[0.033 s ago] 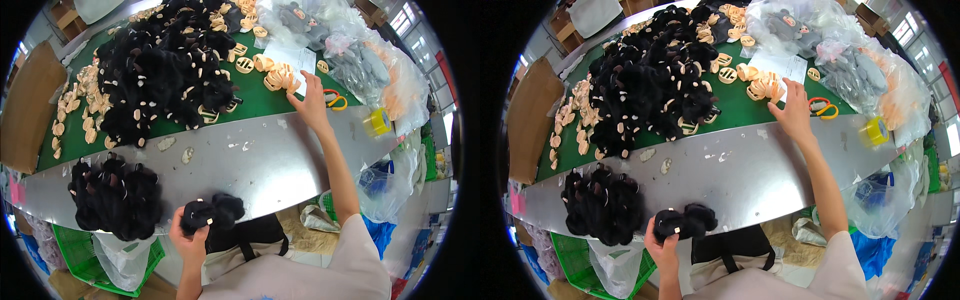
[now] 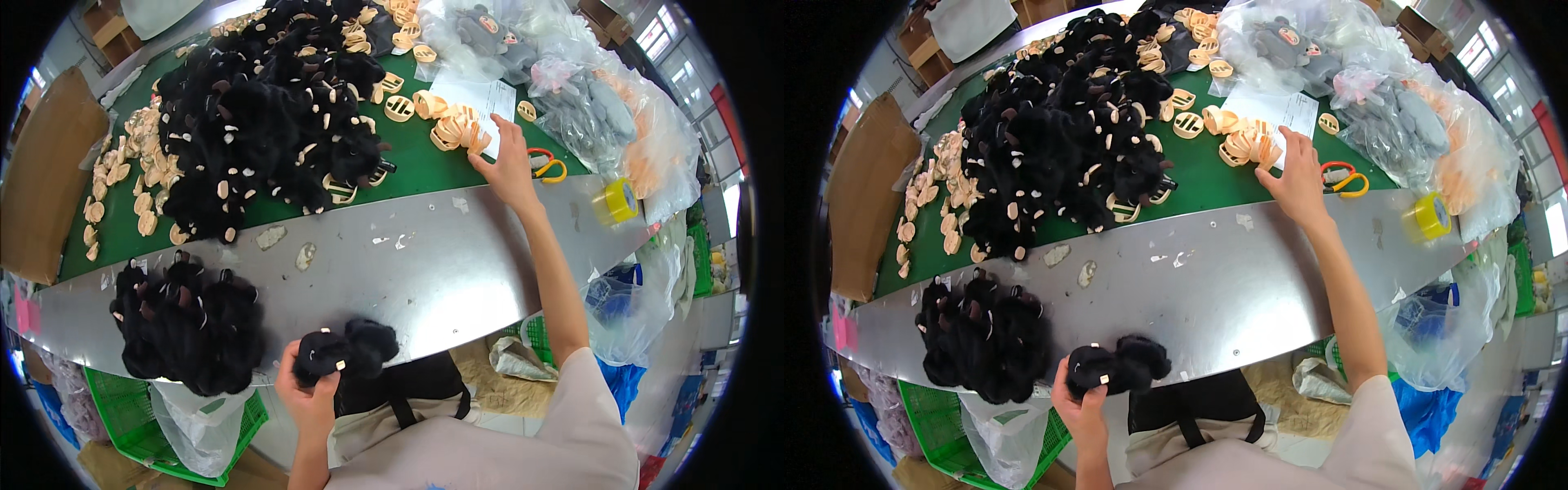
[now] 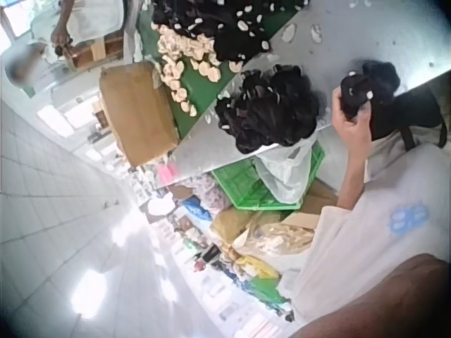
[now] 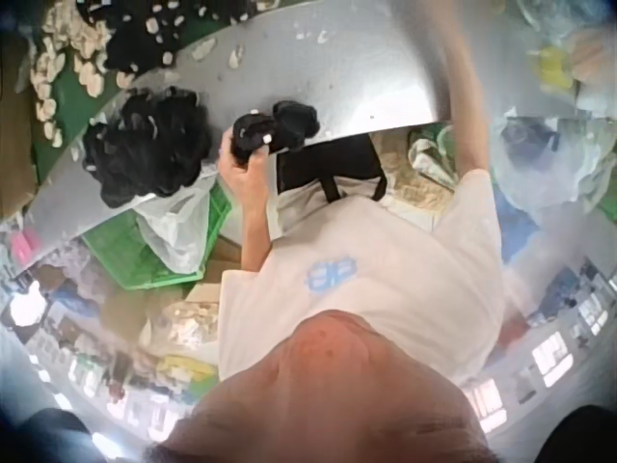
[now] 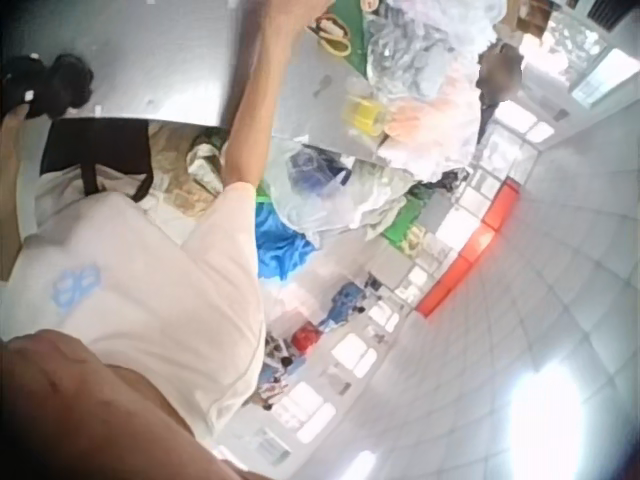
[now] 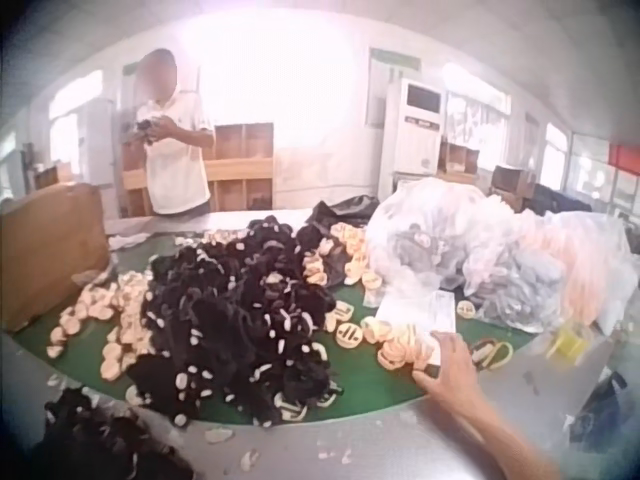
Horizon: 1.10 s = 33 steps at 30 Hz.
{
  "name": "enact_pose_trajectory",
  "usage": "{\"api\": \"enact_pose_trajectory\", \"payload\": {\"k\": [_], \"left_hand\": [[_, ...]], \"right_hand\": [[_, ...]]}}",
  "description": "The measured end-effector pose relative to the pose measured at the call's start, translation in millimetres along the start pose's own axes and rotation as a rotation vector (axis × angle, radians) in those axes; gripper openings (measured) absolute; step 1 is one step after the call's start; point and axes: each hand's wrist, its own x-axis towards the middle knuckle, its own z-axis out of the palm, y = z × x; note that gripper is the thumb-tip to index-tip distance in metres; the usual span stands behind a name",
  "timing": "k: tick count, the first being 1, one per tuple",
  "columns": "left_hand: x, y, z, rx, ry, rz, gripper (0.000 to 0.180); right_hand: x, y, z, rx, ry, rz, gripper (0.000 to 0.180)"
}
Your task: The person repeatedly picks up small black plush toys and beige plastic components from a workbench, inserts the plastic parts into the plush bodies, and places the assembled units into a green basket. The process is continuous and repetitive throughout the clip.
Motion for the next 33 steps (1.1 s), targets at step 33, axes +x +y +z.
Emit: {"api": "enact_pose_trajectory", "payload": {"k": [33], "left_hand": [[-12,-1,-3,-0.073,0.002,-0.045,0.036]], "right_hand": [[-102,-161,-50,0.651,-0.329,-0.214,0.021]]}}
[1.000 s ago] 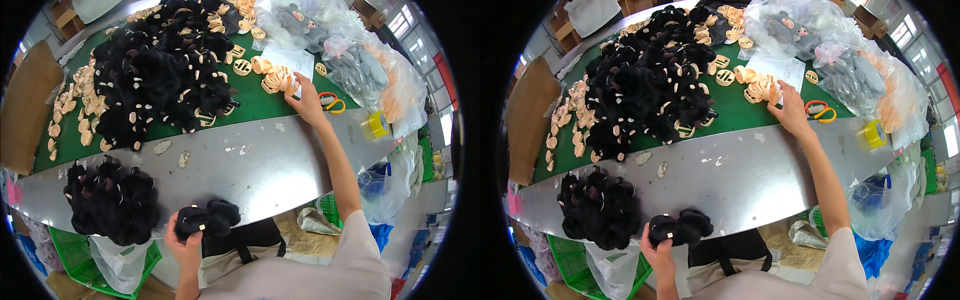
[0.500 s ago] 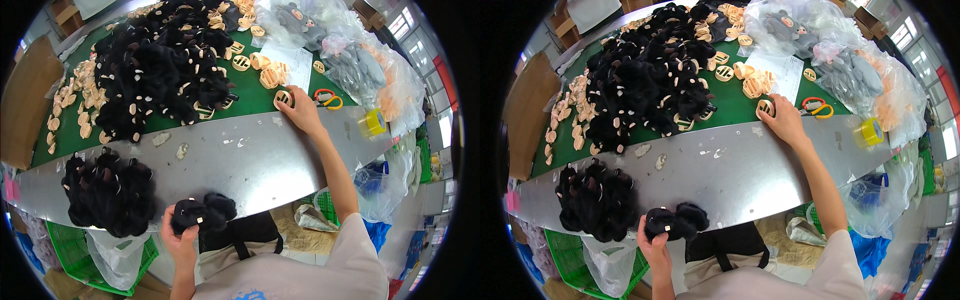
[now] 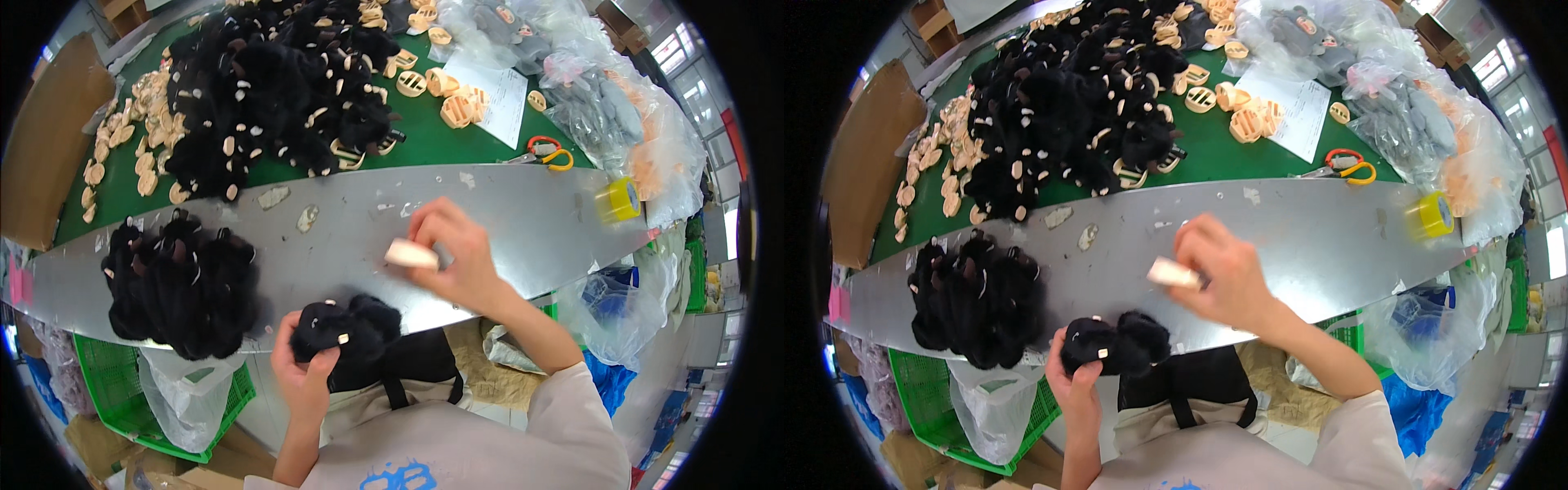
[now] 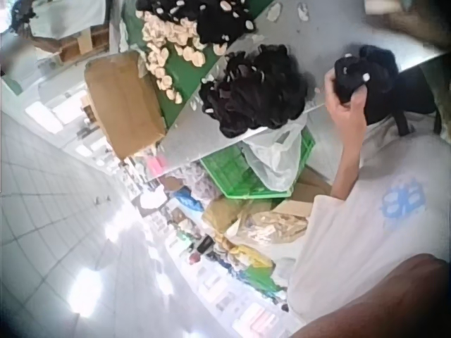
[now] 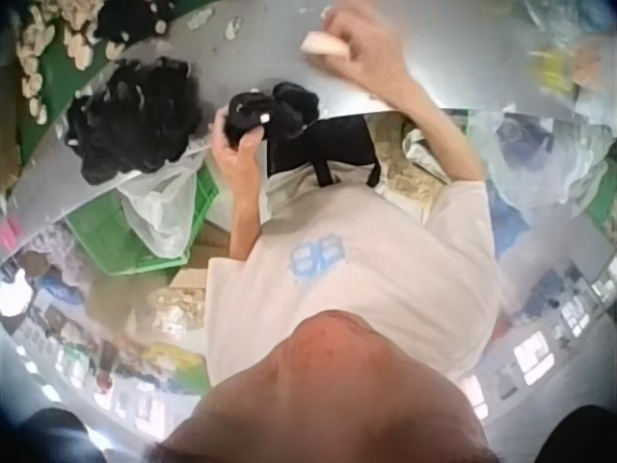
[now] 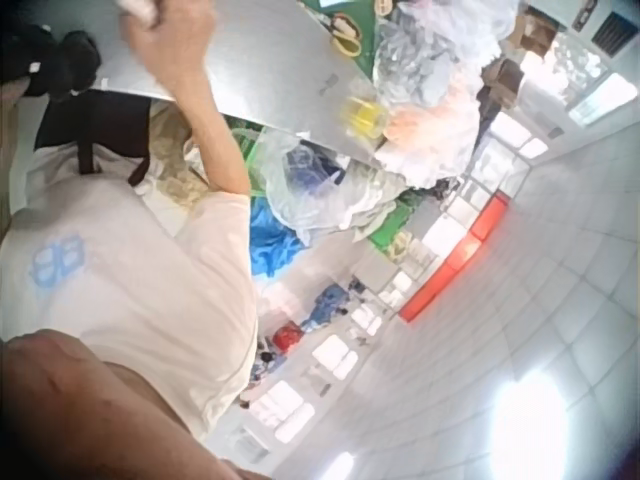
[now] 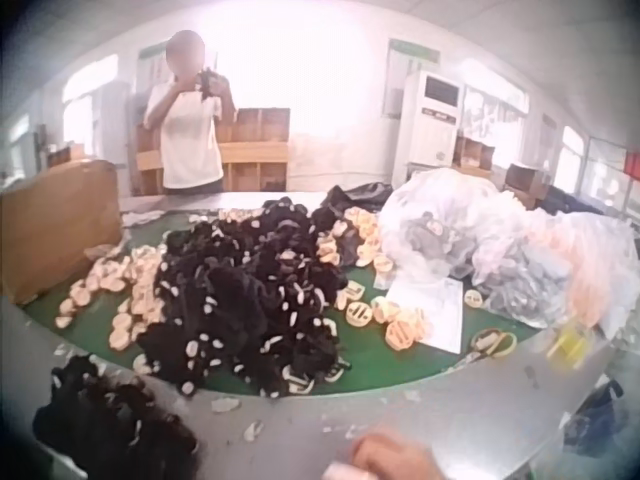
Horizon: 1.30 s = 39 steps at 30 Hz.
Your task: The person repeatedly picks up small black plush toys and beige plastic components from a workbench, inserts the plastic parts into the plush bodies, and places the assembled units into a green basket. The process is continuous and repetitive throughout the clip.
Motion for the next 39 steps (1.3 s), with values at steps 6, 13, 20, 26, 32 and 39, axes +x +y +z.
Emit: {"api": "enact_pose_trajectory", "payload": {"k": [6,13,20,26,32,39], "left_hand": [[-7,0,-1,0.026,-0.049,-0.015,0.034],[-15,4,-14,0.02,-0.042,-0.044,0.034],[-21,4,-20,-0.006,-0.14,-0.075,0.037],[-24,7,-23,-0.084,-0.177,-0.046,0.04],[-24,5,-25,0.201,-0.218,0.176,0.042],[-24,13,-19,0.644,-0.197,0.431,0.047]], "right_hand": [[-27,-67,33,0.33,-0.177,-0.046,0.03],[-38,-70,37,0.419,-0.233,0.019,0.063],[-32,-70,42,0.393,-0.169,-0.26,0.069],[-34,-77,46,0.55,-0.28,-0.177,0.065],[-35,-76,43,0.5,-0.339,-0.221,0.062],[-27,-74,42,0.42,-0.262,-0.315,0.042]]}}
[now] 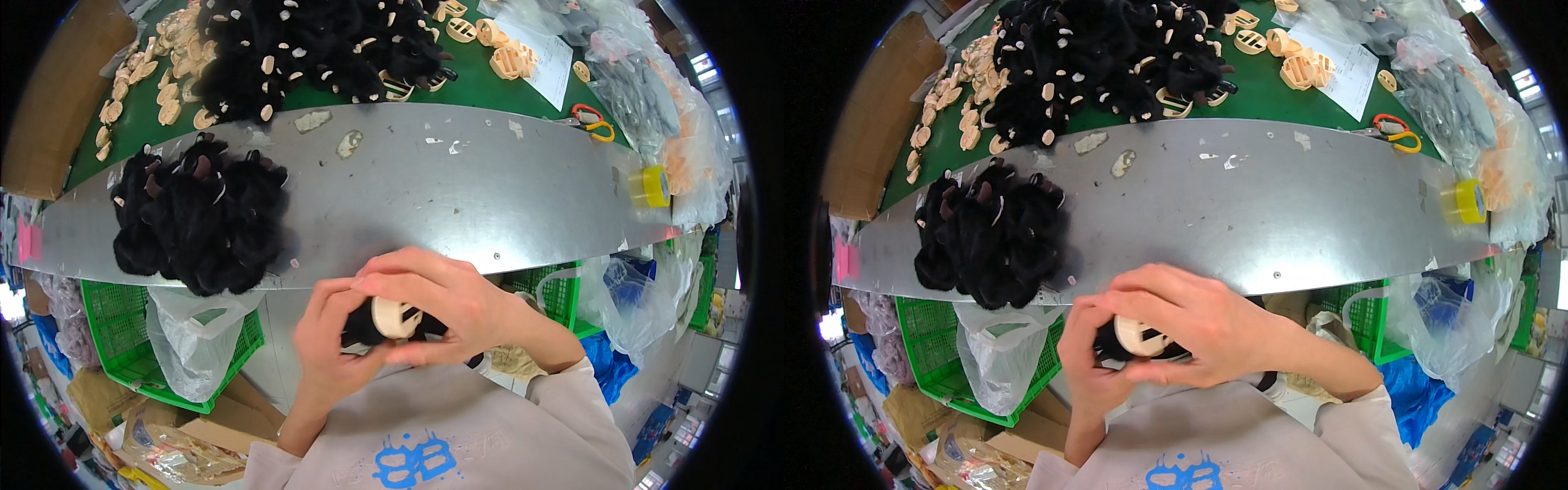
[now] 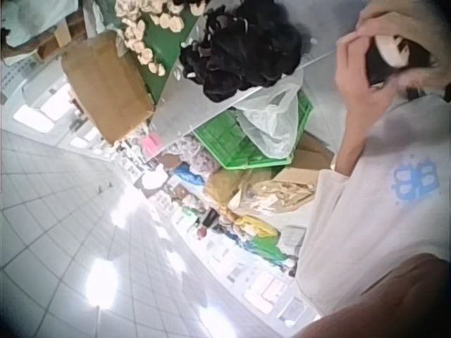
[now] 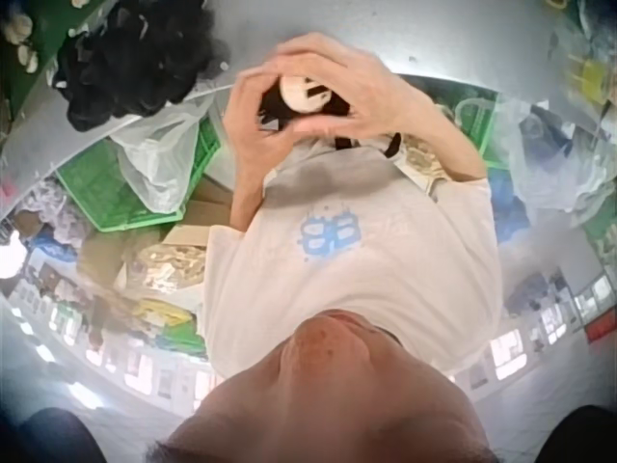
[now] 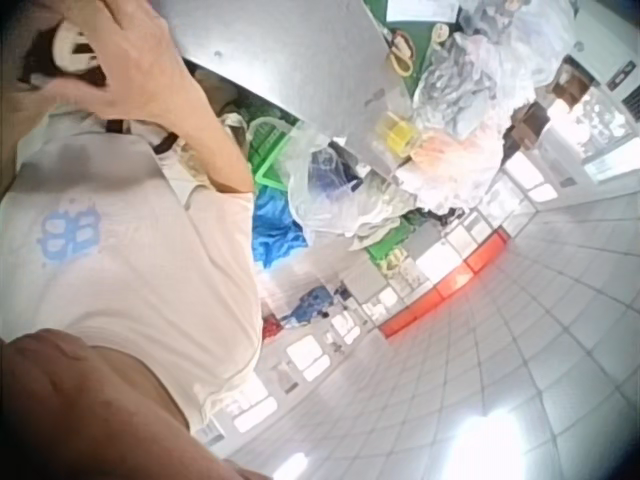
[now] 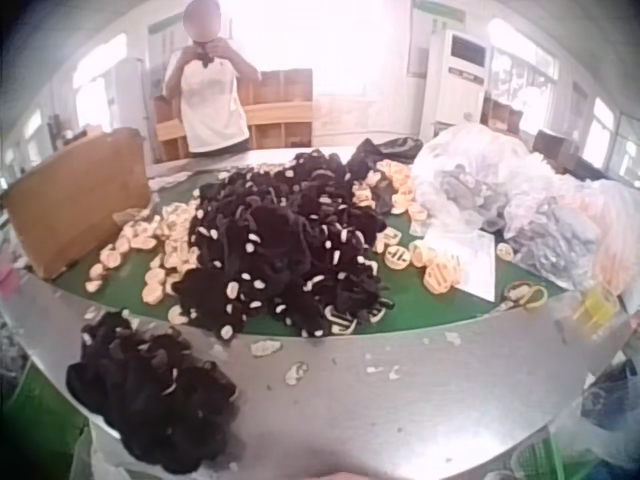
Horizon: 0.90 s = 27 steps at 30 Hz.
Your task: The person repeatedly picks up small black plush toys and beige plastic components from a workbench, inserts the plastic parts into the plush bodies, and places the assembled units into a green basket. The process is continuous and repetitive throughout the clip.
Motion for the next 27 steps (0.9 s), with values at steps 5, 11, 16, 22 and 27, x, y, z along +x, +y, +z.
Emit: {"api": "enact_pose_trajectory", "payload": {"k": [5,11,16,22,27], "left_hand": [[-3,1,22,-0.164,0.164,0.013,0.06],[-4,-3,19,-0.138,0.266,0.075,0.053],[0,-9,16,-0.135,0.244,0.045,0.05],[29,-10,23,-0.337,0.49,-0.138,0.041],[24,-29,11,-0.585,0.308,-0.357,0.005]], "right_hand": [[16,3,20,-0.114,0.364,-0.011,0.041],[28,5,39,0.158,0.39,0.07,0.04],[27,9,48,0.526,0.43,0.32,0.051],[32,16,41,0.498,0.414,0.431,0.039],[18,21,46,0.192,0.385,0.343,0.043]]}}
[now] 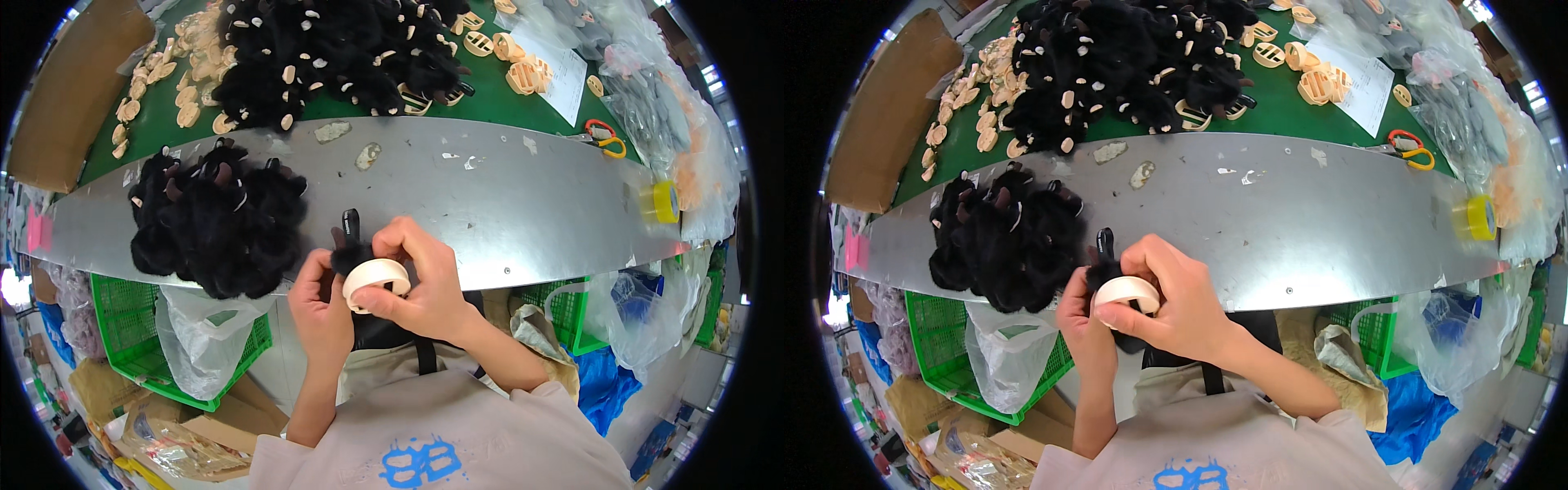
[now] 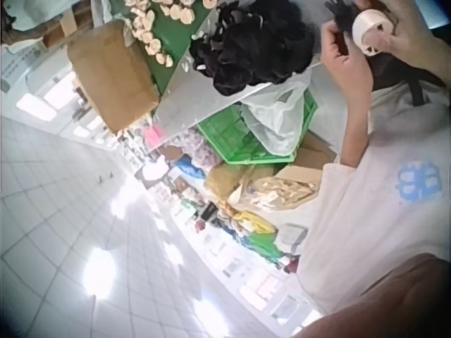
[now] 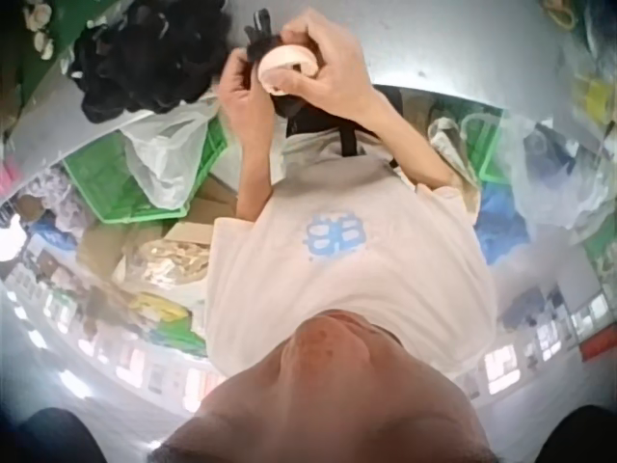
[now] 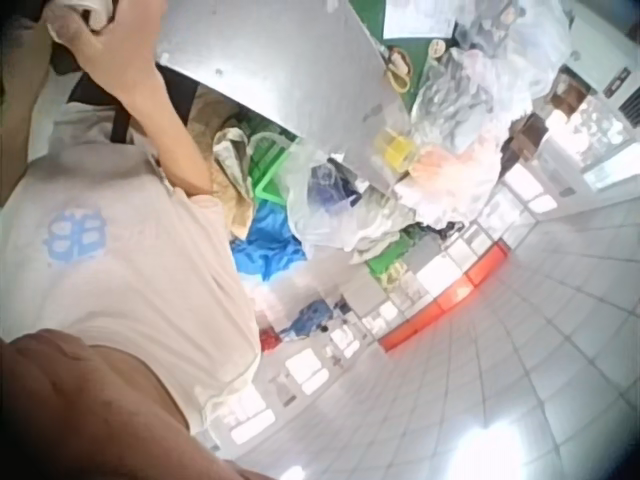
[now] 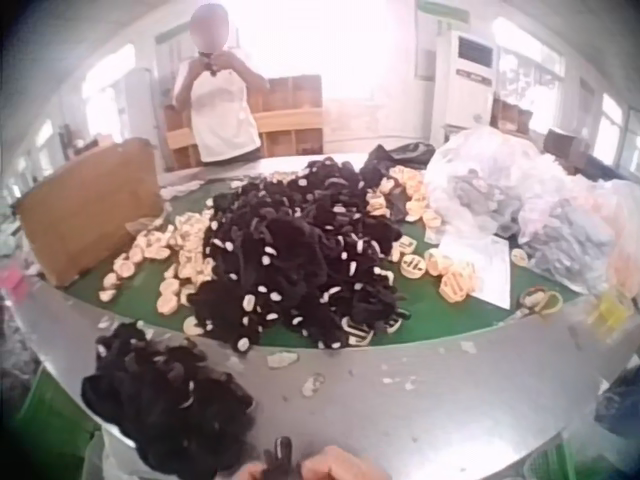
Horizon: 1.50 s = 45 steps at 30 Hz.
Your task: The person repeatedly picks up small black plush toys and beige plastic components from a workbench, inserts the plastic parts into the plush bodies, and places the assembled units into a green basket. The process is continuous and repetitive throughout the clip.
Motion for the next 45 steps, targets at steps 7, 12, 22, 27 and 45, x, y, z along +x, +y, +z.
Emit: {"api": "enact_pose_trajectory", "payload": {"k": [7,12,22,27,45], "left_hand": [[-10,9,1,-0.454,-0.115,-0.15,0.016],[-4,-2,1,0.026,-0.085,0.277,0.021],[2,-5,16,0.6,-0.084,0.502,0.021],[5,-18,17,0.588,-0.098,0.517,0.021],[1,-29,22,0.553,-0.084,0.583,0.024]], "right_hand": [[-14,-6,1,-0.064,0.156,-0.03,0.045],[-2,7,1,-0.39,0.267,-0.466,0.043],[-6,30,-7,0.106,0.225,0.136,0.041],[-6,24,1,0.123,0.222,0.044,0.032],[9,26,-4,-0.243,0.293,0.065,0.015]]}}
